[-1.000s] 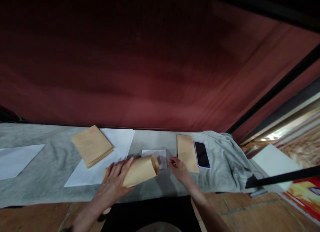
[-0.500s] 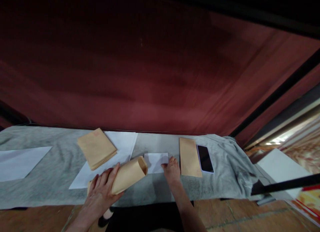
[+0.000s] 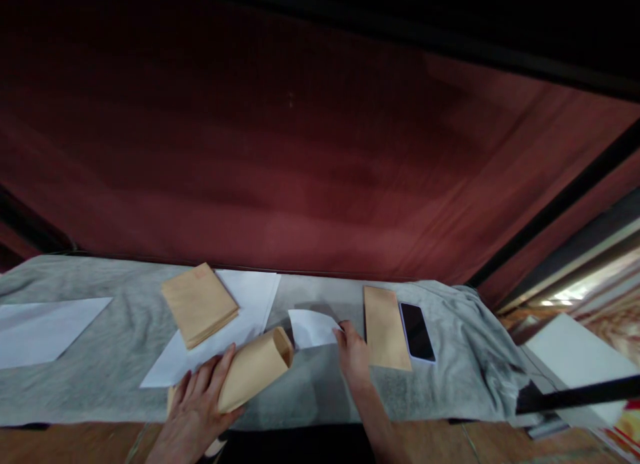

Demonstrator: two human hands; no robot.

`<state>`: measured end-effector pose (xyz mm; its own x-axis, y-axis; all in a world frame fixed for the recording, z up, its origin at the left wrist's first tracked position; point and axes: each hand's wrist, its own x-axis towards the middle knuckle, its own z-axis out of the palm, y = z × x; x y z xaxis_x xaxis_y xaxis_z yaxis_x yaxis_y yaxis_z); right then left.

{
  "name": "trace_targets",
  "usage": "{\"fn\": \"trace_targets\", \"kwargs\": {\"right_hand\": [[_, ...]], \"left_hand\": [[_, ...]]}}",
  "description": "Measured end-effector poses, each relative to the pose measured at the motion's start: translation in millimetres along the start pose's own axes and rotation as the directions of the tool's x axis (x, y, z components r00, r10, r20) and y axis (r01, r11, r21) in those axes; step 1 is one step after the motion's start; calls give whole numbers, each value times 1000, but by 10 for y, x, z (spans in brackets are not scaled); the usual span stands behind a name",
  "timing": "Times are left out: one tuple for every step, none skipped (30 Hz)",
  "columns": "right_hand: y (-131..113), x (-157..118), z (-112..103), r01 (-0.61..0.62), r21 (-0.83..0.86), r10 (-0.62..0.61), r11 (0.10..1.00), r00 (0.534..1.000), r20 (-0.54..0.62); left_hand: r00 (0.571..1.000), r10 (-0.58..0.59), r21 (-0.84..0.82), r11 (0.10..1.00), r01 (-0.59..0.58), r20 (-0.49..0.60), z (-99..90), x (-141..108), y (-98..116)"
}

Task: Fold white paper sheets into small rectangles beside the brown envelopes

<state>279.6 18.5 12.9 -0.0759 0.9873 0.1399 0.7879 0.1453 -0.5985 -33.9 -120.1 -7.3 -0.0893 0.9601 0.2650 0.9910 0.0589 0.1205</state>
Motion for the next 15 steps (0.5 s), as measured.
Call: {"fn": "trace_targets", "kwargs": {"right_hand": [[-1, -14, -51, 41, 72, -39, 997, 998, -40], [-3, -25, -102, 88, 143, -76, 986, 993, -89], [-8, -32, -150, 136, 205, -109, 969, 984, -138], [-14, -36, -195, 180, 252, -138, 951, 975, -176], [-23, -38, -235, 217, 293, -161, 931, 966, -203], [-33, -38, -268, 238, 330, -170, 914, 961, -220], [-43, -37, -295, 235, 370, -157, 899, 961, -229], [-51, -36, -315, 211, 415, -120, 885, 965, -234], [-55, -35, -329, 170, 465, -62, 869, 969, -239], [-54, -37, -337, 122, 519, 8, 846, 970, -241], [-49, -42, -341, 74, 574, 81, 815, 968, -239], [-38, -51, -341, 31, 628, 145, 777, 963, -227], [-24, -65, -339, -3, 677, 192, 736, 960, -205], [-7, -85, -336, -27, 716, 217, 698, 961, -174], [12, -110, -331, -46, 742, 223, 669, 964, -142]], "left_hand": [[1000, 1, 6, 1000, -1, -8, 11, -3, -8], [1000, 5, 12, 1000, -5, -17, 22, -3, -13], [1000, 11, 15, 1000, -11, -26, 33, -1, -16], [999, 22, 17, 1000, -21, -35, 44, 3, -18], [998, 33, 17, 999, -33, -45, 54, 9, -18], [997, 41, 16, 999, -40, -61, 64, 16, -16], [996, 46, 13, 999, -45, -75, 71, 23, -13], [996, 43, 8, 999, -42, -83, 76, 30, -7], [996, 36, 0, 999, -36, -86, 77, 38, 0], [996, 27, -9, 1000, -27, -81, 73, 46, 10], [997, 18, -19, 1000, -19, -72, 65, 56, 23], [998, 13, -28, 999, -15, -59, 53, 67, 37], [999, 12, -35, 999, -14, -49, 38, 81, 52], [999, 16, -39, 999, -18, -41, 23, 96, 69], [999, 25, -40, 999, -26, -36, 9, 113, 86]]}}
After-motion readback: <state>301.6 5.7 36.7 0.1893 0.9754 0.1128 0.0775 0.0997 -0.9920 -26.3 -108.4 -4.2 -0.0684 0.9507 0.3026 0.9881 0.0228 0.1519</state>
